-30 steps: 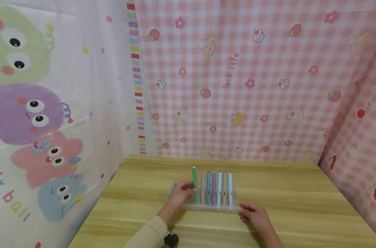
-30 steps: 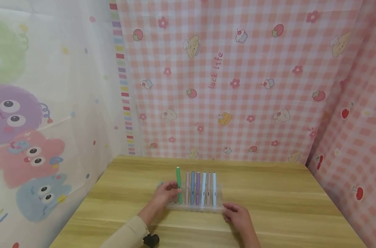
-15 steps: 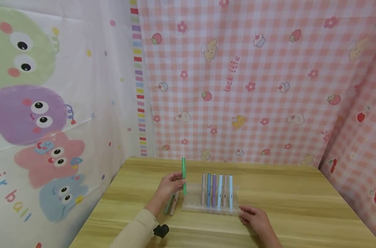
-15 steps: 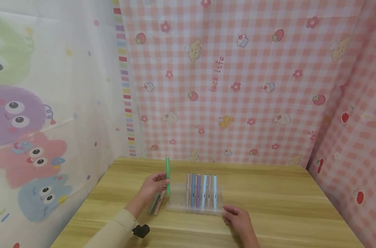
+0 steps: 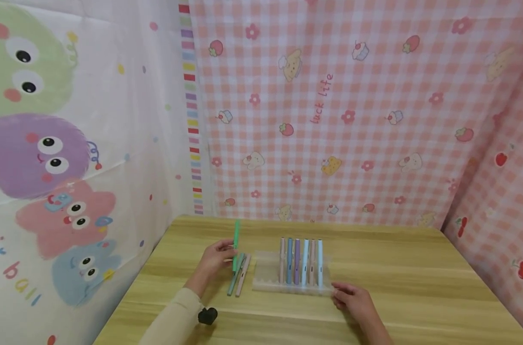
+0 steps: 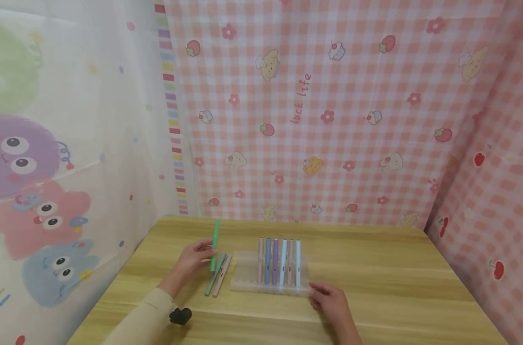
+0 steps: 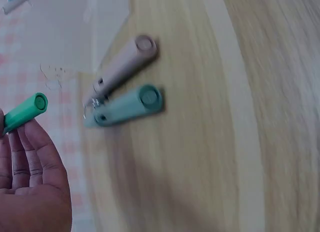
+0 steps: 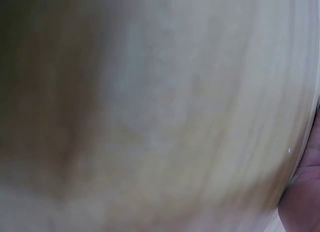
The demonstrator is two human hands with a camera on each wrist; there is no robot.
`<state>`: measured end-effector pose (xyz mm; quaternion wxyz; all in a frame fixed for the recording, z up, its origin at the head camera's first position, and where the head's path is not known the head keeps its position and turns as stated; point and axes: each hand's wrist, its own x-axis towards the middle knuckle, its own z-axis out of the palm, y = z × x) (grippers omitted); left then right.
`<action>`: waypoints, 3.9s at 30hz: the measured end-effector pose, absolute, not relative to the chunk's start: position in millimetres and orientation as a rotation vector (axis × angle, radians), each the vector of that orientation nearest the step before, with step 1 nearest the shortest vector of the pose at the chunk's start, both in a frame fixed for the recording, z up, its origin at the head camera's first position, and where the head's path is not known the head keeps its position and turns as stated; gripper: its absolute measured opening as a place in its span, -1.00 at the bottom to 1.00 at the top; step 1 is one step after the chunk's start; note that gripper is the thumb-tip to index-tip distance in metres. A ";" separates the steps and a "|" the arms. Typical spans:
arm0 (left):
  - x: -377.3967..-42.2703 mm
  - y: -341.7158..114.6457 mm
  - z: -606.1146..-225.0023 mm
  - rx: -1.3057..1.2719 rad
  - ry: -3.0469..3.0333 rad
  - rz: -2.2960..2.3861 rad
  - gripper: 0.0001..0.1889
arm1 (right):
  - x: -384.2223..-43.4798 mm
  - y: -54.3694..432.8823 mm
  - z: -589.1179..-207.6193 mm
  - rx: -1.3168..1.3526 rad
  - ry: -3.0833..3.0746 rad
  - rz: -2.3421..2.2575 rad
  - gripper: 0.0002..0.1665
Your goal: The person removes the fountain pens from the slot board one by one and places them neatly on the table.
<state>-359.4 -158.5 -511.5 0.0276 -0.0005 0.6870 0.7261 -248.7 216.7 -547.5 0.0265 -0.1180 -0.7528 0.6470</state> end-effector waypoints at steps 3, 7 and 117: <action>-358.8 -166.0 -513.5 -0.019 2.126 2.222 -0.63 | -249.4 216.6 -546.9 -0.372 -2.319 2.017 -0.69; -357.7 -173.3 -515.3 -0.027 2.133 2.187 -0.61 | -249.8 217.2 -546.4 -0.392 -2.310 2.036 -0.69; -344.4 -170.8 -504.5 0.011 2.334 1.840 -0.56 | -247.7 217.0 -544.7 -0.334 -2.322 2.014 -0.68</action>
